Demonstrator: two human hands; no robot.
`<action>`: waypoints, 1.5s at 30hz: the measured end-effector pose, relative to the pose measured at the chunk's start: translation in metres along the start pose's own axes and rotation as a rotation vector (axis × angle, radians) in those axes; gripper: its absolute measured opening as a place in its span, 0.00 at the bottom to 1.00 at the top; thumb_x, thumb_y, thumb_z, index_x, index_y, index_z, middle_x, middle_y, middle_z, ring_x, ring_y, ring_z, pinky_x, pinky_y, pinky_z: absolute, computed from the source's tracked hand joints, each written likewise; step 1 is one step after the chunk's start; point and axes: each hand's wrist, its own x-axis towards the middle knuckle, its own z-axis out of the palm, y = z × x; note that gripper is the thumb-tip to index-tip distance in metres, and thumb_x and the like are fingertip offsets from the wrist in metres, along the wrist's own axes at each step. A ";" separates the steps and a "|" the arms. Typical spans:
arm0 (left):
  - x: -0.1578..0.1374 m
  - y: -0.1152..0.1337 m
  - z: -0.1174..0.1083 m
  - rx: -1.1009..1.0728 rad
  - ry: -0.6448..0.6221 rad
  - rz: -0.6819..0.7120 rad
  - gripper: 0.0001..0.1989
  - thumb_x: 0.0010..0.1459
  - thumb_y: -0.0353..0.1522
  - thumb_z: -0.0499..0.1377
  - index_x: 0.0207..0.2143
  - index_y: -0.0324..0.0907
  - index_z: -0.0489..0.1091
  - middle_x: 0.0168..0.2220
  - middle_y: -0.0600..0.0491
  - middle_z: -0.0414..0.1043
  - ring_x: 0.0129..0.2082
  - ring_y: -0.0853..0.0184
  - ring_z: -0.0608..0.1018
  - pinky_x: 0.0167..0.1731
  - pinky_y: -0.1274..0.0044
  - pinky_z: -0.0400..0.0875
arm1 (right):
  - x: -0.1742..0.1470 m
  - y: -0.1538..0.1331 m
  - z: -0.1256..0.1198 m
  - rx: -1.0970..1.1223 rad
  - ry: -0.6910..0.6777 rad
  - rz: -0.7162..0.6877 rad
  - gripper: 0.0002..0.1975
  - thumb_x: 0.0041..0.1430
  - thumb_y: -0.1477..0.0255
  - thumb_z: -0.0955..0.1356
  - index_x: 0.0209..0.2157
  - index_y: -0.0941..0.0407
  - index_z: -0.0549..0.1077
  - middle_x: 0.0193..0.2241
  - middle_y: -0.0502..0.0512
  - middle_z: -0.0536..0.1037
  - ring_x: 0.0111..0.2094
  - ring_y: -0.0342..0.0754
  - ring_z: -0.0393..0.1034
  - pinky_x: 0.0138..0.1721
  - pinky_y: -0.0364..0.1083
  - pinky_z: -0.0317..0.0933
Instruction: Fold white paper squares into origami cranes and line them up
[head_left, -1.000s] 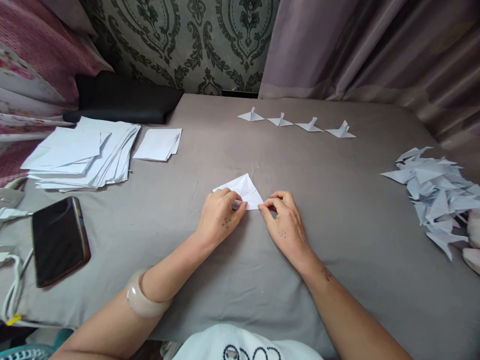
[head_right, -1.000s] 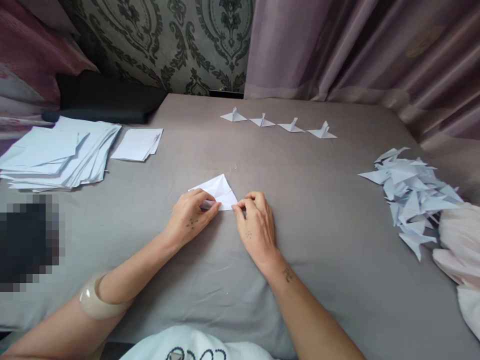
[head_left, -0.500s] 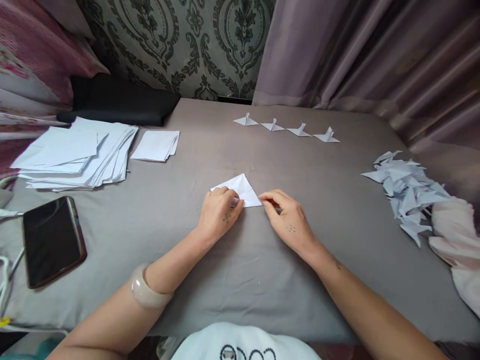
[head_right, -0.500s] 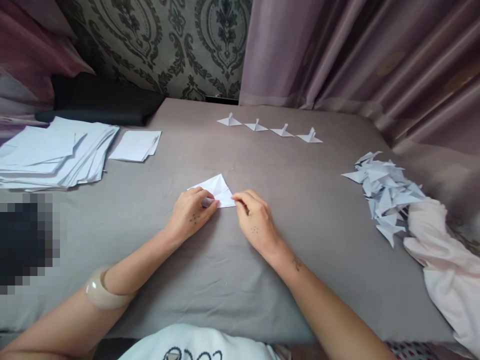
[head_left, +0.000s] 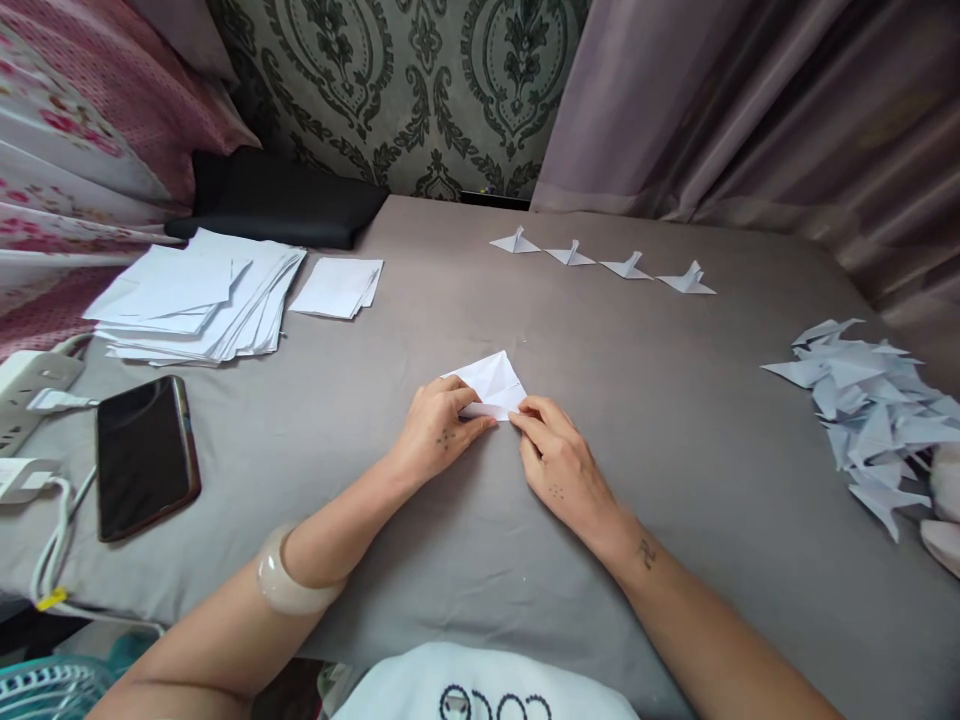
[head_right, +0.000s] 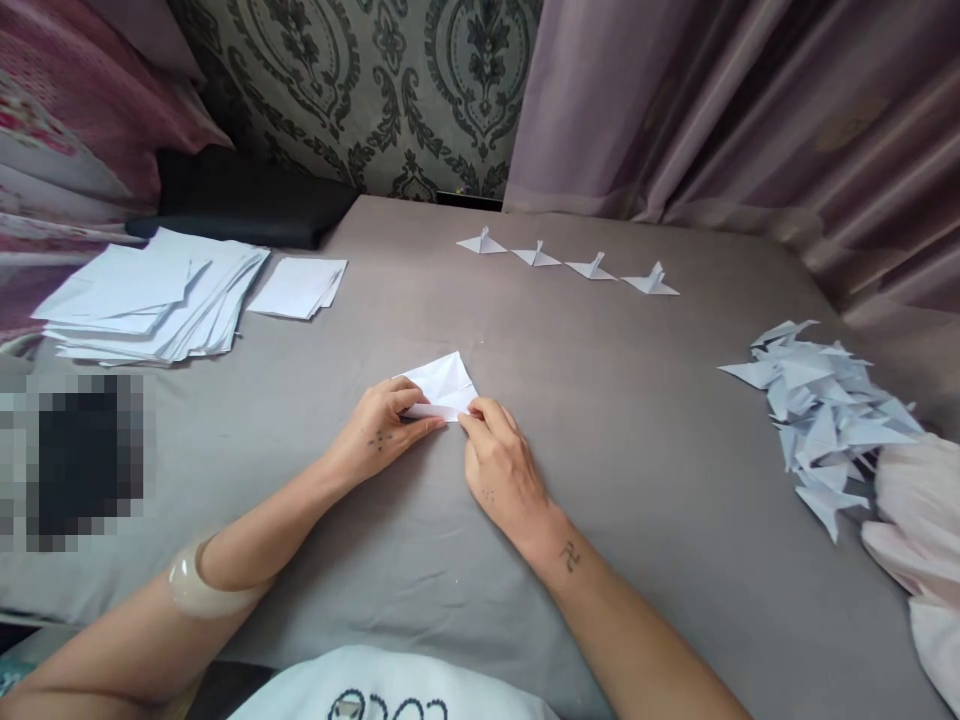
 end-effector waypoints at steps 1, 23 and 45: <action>0.000 0.000 -0.001 -0.016 -0.011 -0.012 0.10 0.56 0.36 0.62 0.26 0.40 0.71 0.31 0.51 0.70 0.32 0.66 0.72 0.30 0.76 0.63 | -0.001 -0.002 0.000 -0.029 -0.013 -0.002 0.20 0.61 0.83 0.57 0.46 0.57 0.73 0.45 0.62 0.72 0.46 0.51 0.67 0.49 0.51 0.65; -0.003 -0.002 -0.009 0.102 -0.007 0.231 0.16 0.56 0.22 0.50 0.37 0.46 0.73 0.47 0.51 0.72 0.47 0.62 0.70 0.50 0.65 0.59 | -0.001 -0.003 -0.003 -0.092 -0.090 -0.035 0.23 0.59 0.85 0.57 0.51 0.56 0.71 0.46 0.61 0.71 0.46 0.53 0.64 0.48 0.53 0.66; -0.005 0.001 0.004 0.258 0.006 0.465 0.12 0.65 0.27 0.48 0.40 0.39 0.72 0.38 0.48 0.75 0.38 0.64 0.74 0.38 0.74 0.70 | -0.002 -0.006 -0.021 -0.140 -0.250 0.015 0.22 0.59 0.84 0.58 0.49 0.53 0.72 0.45 0.59 0.70 0.46 0.51 0.64 0.45 0.49 0.66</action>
